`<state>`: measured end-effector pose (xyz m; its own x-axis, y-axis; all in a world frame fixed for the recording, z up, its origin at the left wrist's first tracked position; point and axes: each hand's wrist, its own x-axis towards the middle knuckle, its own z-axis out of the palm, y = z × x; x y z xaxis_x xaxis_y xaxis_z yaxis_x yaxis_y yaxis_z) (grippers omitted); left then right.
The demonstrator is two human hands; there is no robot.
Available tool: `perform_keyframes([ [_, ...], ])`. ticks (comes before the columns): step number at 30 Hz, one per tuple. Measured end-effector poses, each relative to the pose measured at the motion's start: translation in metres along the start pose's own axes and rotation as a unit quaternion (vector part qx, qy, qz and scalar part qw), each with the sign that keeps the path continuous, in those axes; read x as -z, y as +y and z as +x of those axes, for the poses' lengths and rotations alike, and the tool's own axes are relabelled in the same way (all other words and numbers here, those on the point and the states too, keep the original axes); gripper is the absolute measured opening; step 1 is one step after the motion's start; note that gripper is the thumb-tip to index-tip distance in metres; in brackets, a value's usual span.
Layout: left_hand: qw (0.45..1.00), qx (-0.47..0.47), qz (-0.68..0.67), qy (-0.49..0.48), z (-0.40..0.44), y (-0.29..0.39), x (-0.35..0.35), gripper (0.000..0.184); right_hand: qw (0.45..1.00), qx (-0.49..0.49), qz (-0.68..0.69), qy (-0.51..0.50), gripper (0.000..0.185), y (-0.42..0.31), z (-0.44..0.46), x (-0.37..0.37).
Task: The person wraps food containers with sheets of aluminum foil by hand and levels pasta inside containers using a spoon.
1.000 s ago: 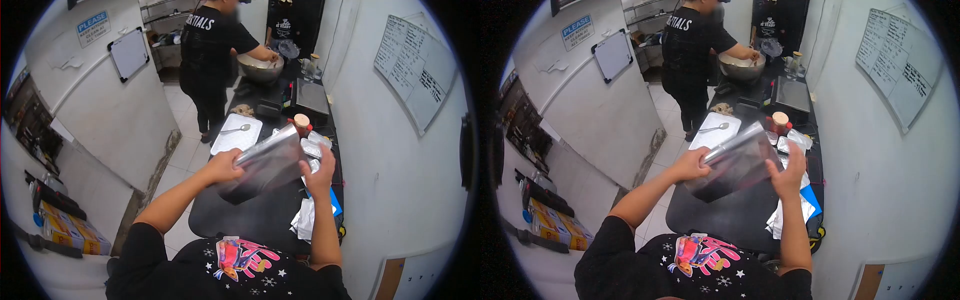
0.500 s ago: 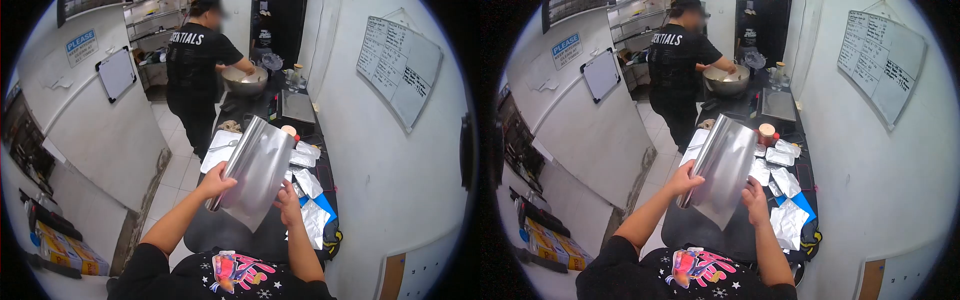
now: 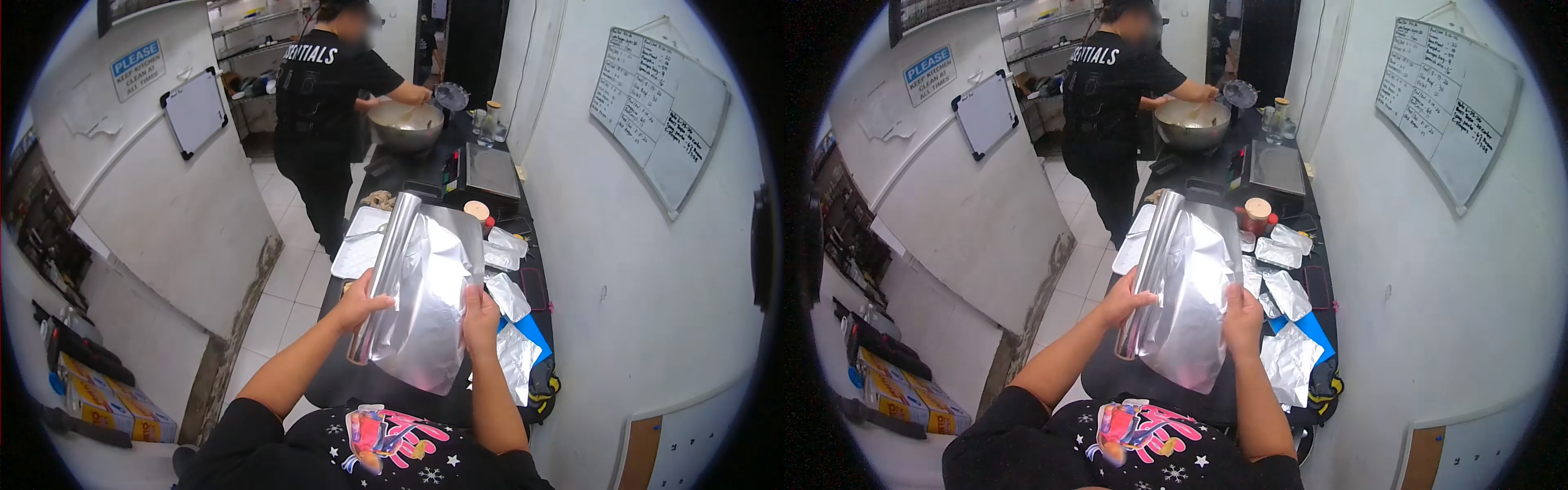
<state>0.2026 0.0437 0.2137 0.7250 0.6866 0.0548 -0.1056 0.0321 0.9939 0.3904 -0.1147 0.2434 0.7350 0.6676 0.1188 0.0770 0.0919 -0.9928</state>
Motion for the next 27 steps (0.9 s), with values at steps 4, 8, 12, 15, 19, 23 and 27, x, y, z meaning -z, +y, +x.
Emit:
perform_keyframes([
  [4, 0.984, 0.123, -0.119, -0.042, -0.002, -0.008, 0.012, 0.044, 0.999, 0.048, -0.022, 0.009, 0.043, 0.014, 0.009, 0.008],
  [8, 0.972, 0.152, -0.168, -0.067, -0.001, -0.022, 0.016, 0.040, 0.993, 0.049, -0.106, 0.021, 0.047, 0.019, 0.011, 0.013],
  [12, 0.989, 0.123, -0.076, -0.038, 0.004, -0.036, 0.015, 0.035, 0.983, 0.104, -0.145, 0.038, 0.047, 0.023, 0.004, 0.009],
  [15, 0.996, 0.084, 0.012, -0.010, 0.009, -0.050, 0.013, 0.037, 0.981, 0.100, -0.163, 0.025, 0.046, 0.019, -0.003, 0.007],
  [19, 0.988, 0.054, 0.142, 0.039, 0.010, -0.054, 0.004, 0.039, 0.984, 0.075, -0.164, 0.002, 0.045, 0.029, -0.006, 0.004],
  [23, 0.970, 0.060, 0.215, 0.100, 0.009, -0.061, -0.014, 0.041, 0.980, 0.080, -0.181, -0.014, 0.043, 0.015, -0.010, -0.001],
  [27, 0.968, 0.010, 0.221, 0.121, 0.010, -0.084, -0.020, 0.038, 0.971, 0.094, -0.213, -0.046, 0.040, -0.004, -0.011, -0.006],
])
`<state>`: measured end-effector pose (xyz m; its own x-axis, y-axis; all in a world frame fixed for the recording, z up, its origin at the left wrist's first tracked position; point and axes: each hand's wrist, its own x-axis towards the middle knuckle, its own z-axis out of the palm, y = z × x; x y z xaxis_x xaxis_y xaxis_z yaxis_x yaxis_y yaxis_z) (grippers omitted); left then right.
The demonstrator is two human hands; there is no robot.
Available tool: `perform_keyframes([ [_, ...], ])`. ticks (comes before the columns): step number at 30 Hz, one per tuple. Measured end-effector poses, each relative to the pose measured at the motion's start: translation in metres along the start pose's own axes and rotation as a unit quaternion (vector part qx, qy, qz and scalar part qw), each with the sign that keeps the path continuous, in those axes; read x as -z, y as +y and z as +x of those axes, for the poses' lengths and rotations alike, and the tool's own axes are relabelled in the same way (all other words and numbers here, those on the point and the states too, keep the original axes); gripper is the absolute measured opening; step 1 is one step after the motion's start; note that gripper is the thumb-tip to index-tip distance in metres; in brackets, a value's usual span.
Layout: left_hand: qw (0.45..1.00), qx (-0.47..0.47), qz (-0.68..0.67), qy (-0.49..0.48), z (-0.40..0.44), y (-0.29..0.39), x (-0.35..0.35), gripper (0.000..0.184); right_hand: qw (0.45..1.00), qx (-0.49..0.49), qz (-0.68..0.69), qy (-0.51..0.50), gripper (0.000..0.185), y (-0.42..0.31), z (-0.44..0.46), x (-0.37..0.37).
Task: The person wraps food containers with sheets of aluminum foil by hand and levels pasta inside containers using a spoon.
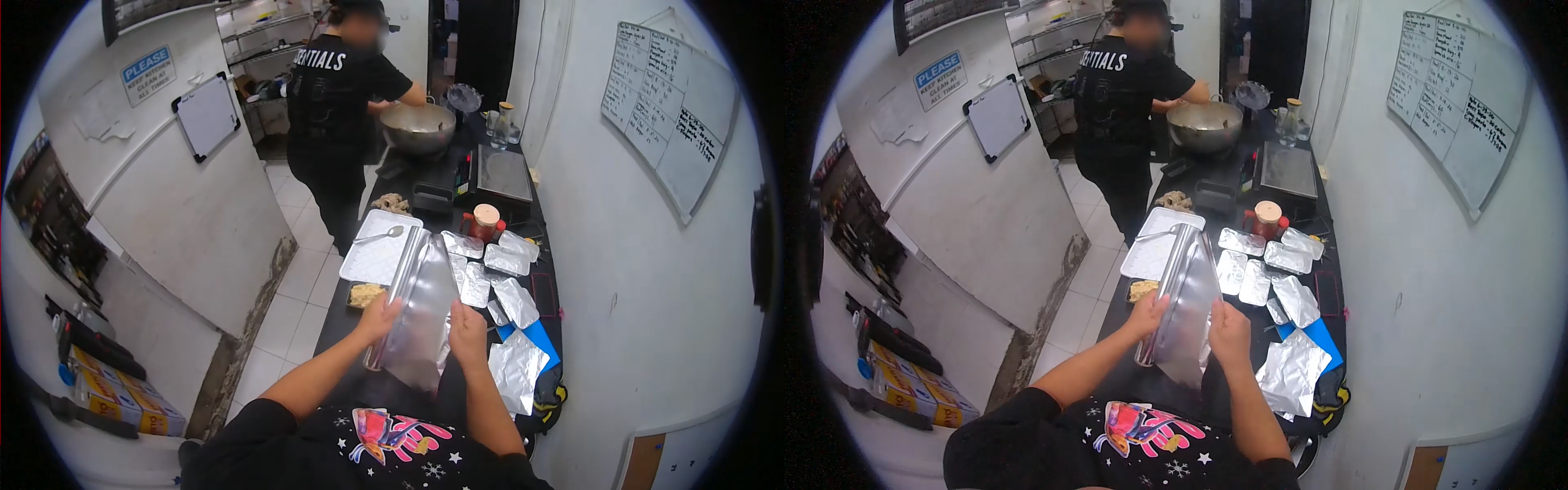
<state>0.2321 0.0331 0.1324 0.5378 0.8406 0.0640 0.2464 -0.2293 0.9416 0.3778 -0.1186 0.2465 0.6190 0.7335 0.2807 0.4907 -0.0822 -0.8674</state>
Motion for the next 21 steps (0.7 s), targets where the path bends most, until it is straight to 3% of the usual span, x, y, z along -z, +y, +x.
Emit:
perform_keyframes([
  [3, 1.000, 0.023, 0.000, 0.002, -0.005, 0.005, -0.005, 0.033, 1.000, 0.005, 0.003, -0.031, 0.041, -0.006, 0.002, -0.006],
  [6, 0.986, 0.083, -0.141, -0.028, 0.000, -0.015, -0.017, 0.029, 0.994, 0.038, -0.038, -0.093, 0.040, -0.025, 0.003, -0.011],
  [8, 0.950, 0.155, -0.271, -0.014, -0.017, 0.036, -0.009, 0.025, 0.983, 0.110, -0.044, -0.137, 0.037, -0.033, 0.002, -0.018],
  [9, 0.924, 0.189, -0.333, -0.007, -0.020, 0.056, -0.006, 0.023, 0.977, 0.098, 0.031, -0.185, 0.033, -0.044, 0.004, -0.013],
  [11, 0.894, 0.156, -0.414, -0.076, -0.014, 0.059, 0.001, 0.030, 0.942, 0.071, 0.180, -0.274, 0.028, -0.070, 0.005, 0.004],
  [14, 0.825, 0.102, -0.528, -0.176, -0.008, 0.060, 0.018, 0.041, 0.959, 0.000, 0.253, -0.125, 0.024, -0.037, 0.024, 0.024],
  [15, 0.796, 0.082, -0.564, -0.206, -0.004, 0.062, 0.021, 0.045, 0.972, 0.003, 0.171, -0.163, 0.030, -0.017, 0.026, 0.029],
  [17, 0.680, 0.043, -0.670, -0.294, 0.008, 0.067, 0.021, 0.042, 0.971, 0.013, 0.003, -0.237, 0.045, 0.021, 0.022, 0.032],
  [18, 0.613, 0.021, -0.715, -0.334, 0.016, 0.071, 0.020, 0.041, 0.965, 0.013, 0.042, -0.257, 0.053, 0.025, 0.012, 0.029],
  [20, 0.608, -0.011, -0.734, -0.301, 0.012, 0.112, 0.025, 0.040, 0.947, 0.006, 0.122, -0.296, 0.071, 0.028, -0.012, 0.015],
  [21, 0.605, -0.023, -0.744, -0.282, 0.009, 0.125, 0.025, 0.040, 0.944, 0.025, 0.208, -0.255, 0.087, 0.022, -0.021, 0.005],
])
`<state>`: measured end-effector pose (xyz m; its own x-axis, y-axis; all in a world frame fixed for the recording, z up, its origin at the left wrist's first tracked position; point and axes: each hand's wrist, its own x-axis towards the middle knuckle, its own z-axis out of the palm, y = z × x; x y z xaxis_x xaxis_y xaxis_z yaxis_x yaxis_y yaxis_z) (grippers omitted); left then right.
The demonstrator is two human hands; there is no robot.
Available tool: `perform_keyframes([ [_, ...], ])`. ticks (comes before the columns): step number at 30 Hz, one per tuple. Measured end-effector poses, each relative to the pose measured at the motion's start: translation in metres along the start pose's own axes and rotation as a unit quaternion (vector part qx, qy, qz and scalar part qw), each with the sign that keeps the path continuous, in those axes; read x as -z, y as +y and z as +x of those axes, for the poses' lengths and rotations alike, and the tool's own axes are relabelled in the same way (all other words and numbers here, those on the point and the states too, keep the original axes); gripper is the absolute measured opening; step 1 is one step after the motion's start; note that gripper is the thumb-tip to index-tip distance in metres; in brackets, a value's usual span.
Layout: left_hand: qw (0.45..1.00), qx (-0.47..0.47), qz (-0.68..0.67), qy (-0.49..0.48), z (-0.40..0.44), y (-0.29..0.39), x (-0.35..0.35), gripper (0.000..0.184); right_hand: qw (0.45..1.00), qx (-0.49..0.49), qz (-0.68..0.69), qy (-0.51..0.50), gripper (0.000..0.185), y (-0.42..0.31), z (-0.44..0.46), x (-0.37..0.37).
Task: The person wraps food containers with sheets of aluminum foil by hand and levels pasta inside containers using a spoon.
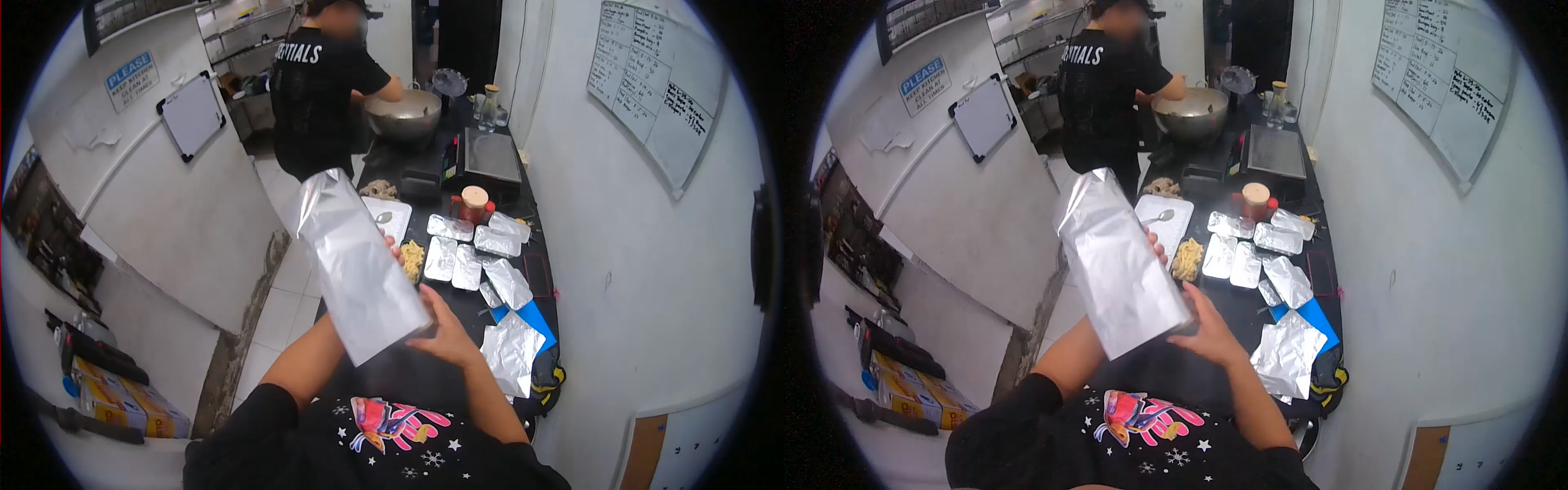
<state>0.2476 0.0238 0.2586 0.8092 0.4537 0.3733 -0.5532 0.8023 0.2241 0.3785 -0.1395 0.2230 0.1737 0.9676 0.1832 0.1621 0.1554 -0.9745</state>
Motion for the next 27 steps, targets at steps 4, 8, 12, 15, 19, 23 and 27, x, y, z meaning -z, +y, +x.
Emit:
perform_keyframes([
  [4, 0.999, -0.047, -0.010, 0.006, 0.009, -0.015, 0.016, 0.039, 0.980, 0.082, -0.066, 0.168, 0.073, 0.002, 0.006, -0.017],
  [8, 0.998, -0.046, 0.013, 0.034, 0.014, -0.015, 0.032, 0.036, 0.964, 0.090, -0.023, 0.248, 0.051, -0.002, 0.005, -0.018],
  [12, 0.989, -0.111, 0.084, 0.046, 0.026, -0.001, 0.033, 0.027, 0.965, -0.009, 0.159, 0.206, 0.040, 0.004, 0.001, -0.015],
  [15, 0.984, -0.092, 0.126, 0.082, 0.026, 0.005, 0.032, 0.033, 0.969, -0.062, 0.161, 0.176, 0.035, -0.009, -0.003, -0.013],
  [19, 0.965, -0.071, 0.174, 0.185, 0.023, 0.000, 0.030, 0.035, 0.983, -0.023, 0.061, 0.170, 0.029, -0.011, -0.007, -0.007],
  [23, 0.988, -0.095, 0.101, 0.065, 0.026, 0.011, 0.024, 0.033, 0.938, -0.144, 0.303, 0.090, 0.028, -0.005, -0.014, -0.008],
  [27, 0.939, -0.039, 0.222, 0.258, 0.028, 0.006, 0.022, 0.032, 0.987, -0.056, 0.096, 0.114, 0.035, 0.008, -0.019, -0.015],
])
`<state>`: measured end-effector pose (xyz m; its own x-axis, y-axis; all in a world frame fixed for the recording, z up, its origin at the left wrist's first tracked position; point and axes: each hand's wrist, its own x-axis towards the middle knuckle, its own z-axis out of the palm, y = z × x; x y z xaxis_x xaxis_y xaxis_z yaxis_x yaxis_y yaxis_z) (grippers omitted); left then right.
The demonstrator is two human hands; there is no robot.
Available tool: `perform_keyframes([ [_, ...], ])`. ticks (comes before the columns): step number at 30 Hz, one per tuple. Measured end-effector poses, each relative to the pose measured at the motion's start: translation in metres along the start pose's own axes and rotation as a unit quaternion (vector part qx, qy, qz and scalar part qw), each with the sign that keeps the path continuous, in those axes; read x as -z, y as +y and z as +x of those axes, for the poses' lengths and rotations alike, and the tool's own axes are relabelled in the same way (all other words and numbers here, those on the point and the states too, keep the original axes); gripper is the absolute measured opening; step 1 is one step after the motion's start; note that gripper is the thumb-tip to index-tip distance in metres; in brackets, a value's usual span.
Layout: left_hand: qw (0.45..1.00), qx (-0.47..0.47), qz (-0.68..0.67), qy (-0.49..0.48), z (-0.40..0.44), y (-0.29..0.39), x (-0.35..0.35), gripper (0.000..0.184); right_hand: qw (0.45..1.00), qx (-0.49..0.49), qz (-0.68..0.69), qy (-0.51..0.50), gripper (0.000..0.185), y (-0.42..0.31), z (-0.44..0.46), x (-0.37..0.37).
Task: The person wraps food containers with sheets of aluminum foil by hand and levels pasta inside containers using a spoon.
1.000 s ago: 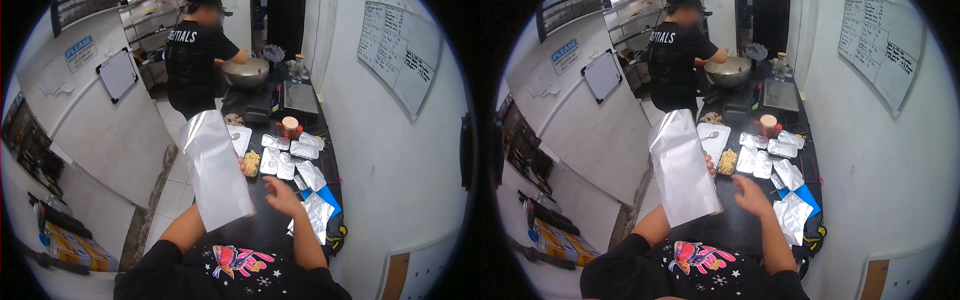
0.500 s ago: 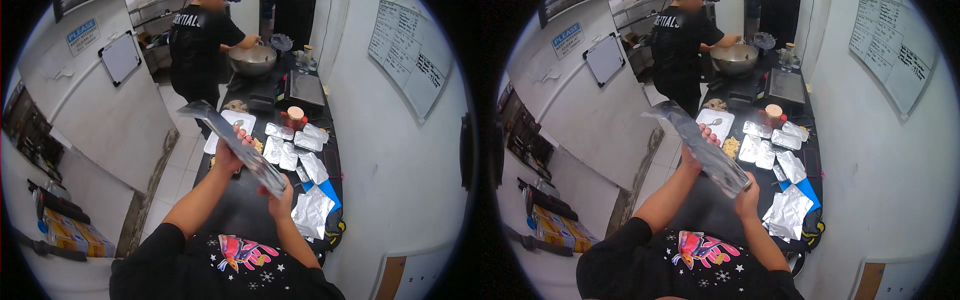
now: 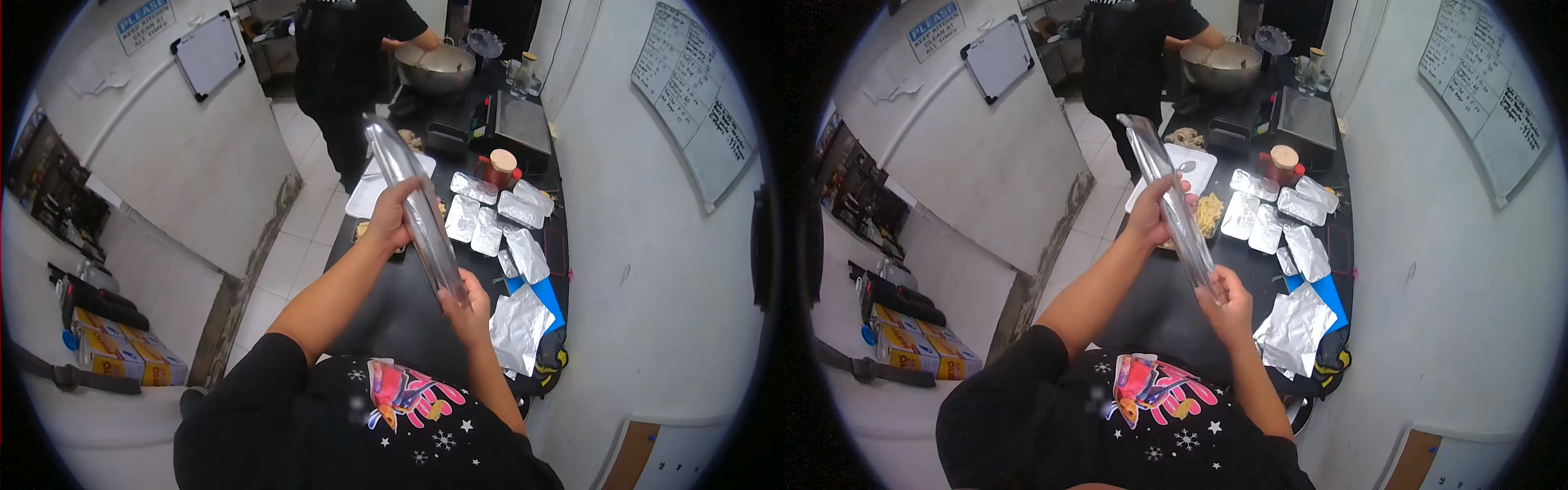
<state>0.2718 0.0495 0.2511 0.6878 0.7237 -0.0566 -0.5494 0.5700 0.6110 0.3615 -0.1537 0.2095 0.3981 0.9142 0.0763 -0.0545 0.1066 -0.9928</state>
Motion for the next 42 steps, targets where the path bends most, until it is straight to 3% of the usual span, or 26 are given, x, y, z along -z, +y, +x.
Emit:
perform_keyframes([
  [1, 1.000, -0.007, -0.024, 0.007, -0.004, 0.000, -0.005, 0.033, 0.995, 0.053, -0.083, 0.010, 0.036, 0.001, -0.001, -0.001],
  [2, 0.996, -0.013, -0.073, -0.049, -0.005, 0.001, -0.001, 0.032, 0.999, -0.021, 0.023, -0.030, 0.039, -0.001, -0.003, 0.003],
  [4, 0.973, -0.021, -0.165, -0.160, -0.002, 0.006, 0.007, 0.031, 0.952, -0.160, 0.239, -0.100, 0.044, -0.021, -0.006, 0.009],
  [5, 0.964, -0.047, -0.167, -0.199, 0.005, 0.004, 0.014, 0.030, 0.952, -0.158, 0.241, -0.104, 0.047, -0.020, -0.008, 0.007],
  [7, 0.997, -0.022, -0.038, -0.056, 0.003, 0.006, 0.005, 0.031, 0.999, -0.021, -0.008, -0.046, 0.047, -0.009, -0.008, 0.002],
  [8, 0.999, -0.009, 0.029, 0.015, 0.003, 0.007, 0.002, 0.031, 0.990, 0.046, -0.136, -0.016, 0.047, -0.004, -0.008, 0.001],
  [9, 0.998, 0.000, 0.065, 0.017, 0.006, 0.005, 0.008, 0.031, 0.990, 0.037, -0.132, -0.015, 0.046, -0.003, -0.009, 0.001],
  [11, 0.999, -0.022, -0.021, -0.015, 0.006, -0.002, 0.019, 0.031, 0.992, 0.022, -0.124, -0.016, 0.045, -0.002, -0.009, 0.002],
  [12, 0.997, -0.035, -0.065, -0.031, 0.004, -0.003, 0.020, 0.031, 0.997, -0.054, -0.006, -0.059, 0.047, -0.005, -0.009, 0.005],
  [13, 0.983, -0.034, -0.128, -0.128, 0.002, -0.003, 0.019, 0.031, 0.980, -0.128, 0.112, -0.101, 0.048, -0.010, -0.010, 0.009],
  [14, 0.986, -0.028, -0.107, -0.123, 0.002, -0.003, 0.021, 0.033, 0.943, -0.198, 0.229, -0.140, 0.050, -0.012, -0.011, 0.012],
  [16, 0.991, -0.014, -0.069, -0.115, 0.004, -0.006, 0.024, 0.035, 0.975, -0.150, 0.107, -0.123, 0.054, -0.001, -0.012, 0.014],
  [17, 0.999, -0.010, 0.026, -0.019, 0.006, -0.009, 0.024, 0.038, 0.985, -0.126, 0.045, -0.112, 0.056, 0.004, -0.013, 0.014],
  [18, 0.998, -0.019, 0.058, 0.011, 0.006, -0.013, 0.023, 0.039, 0.994, -0.045, -0.058, -0.082, 0.055, 0.006, -0.012, 0.014],
  [20, 0.989, -0.033, 0.123, 0.069, 0.006, -0.018, 0.021, 0.042, 0.959, 0.108, -0.261, -0.017, 0.052, 0.008, -0.012, 0.010],
  [21, 0.996, -0.013, 0.060, 0.059, -0.001, -0.017, 0.017, 0.046, 0.970, 0.034, -0.238, -0.036, 0.057, 0.007, -0.016, 0.011],
  [22, 0.993, 0.043, -0.057, -0.094, -0.004, -0.010, 0.026, 0.049, 0.987, -0.033, -0.136, -0.083, 0.059, 0.004, -0.019, 0.012],
  [23, 0.976, 0.009, -0.112, -0.186, -0.003, -0.012, 0.029, 0.049, 0.987, -0.098, -0.029, -0.124, 0.060, -0.001, -0.023, 0.015],
  [24, 0.963, 0.005, -0.117, -0.243, -0.003, -0.011, 0.031, 0.048, 0.972, -0.157, 0.080, -0.159, 0.062, -0.003, -0.027, 0.018],
  [25, 0.960, 0.013, -0.108, -0.257, -0.007, -0.012, 0.025, 0.045, 0.973, -0.158, 0.037, -0.164, 0.061, -0.003, -0.027, 0.023],
  [27, 0.988, 0.020, -0.024, -0.152, -0.012, -0.018, 0.016, 0.036, 0.968, -0.159, -0.048, -0.186, 0.060, 0.000, -0.026, 0.025],
  [31, 0.974, -0.035, 0.159, 0.158, -0.016, -0.050, -0.013, 0.038, 0.974, -0.043, -0.218, -0.051, 0.058, 0.004, -0.022, 0.021],
  [33, 0.967, -0.036, 0.153, 0.198, -0.015, -0.055, -0.014, 0.041, 0.935, 0.048, -0.350, 0.008, 0.059, 0.018, -0.025, 0.023],
  [38, 0.964, -0.007, 0.169, 0.205, -0.008, -0.072, -0.004, 0.042, 0.935, 0.025, -0.353, 0.038, 0.060, 0.026, -0.040, 0.032],
  [39, 0.974, 0.008, 0.178, 0.142, -0.007, -0.075, -0.002, 0.049, 0.937, 0.020, -0.345, 0.048, 0.060, 0.030, -0.041, 0.035],
  [42, 0.963, -0.020, 0.243, 0.118, -0.007, -0.084, 0.000, 0.058, 0.936, 0.073, -0.315, 0.137, 0.060, 0.041, -0.043, 0.059],
])
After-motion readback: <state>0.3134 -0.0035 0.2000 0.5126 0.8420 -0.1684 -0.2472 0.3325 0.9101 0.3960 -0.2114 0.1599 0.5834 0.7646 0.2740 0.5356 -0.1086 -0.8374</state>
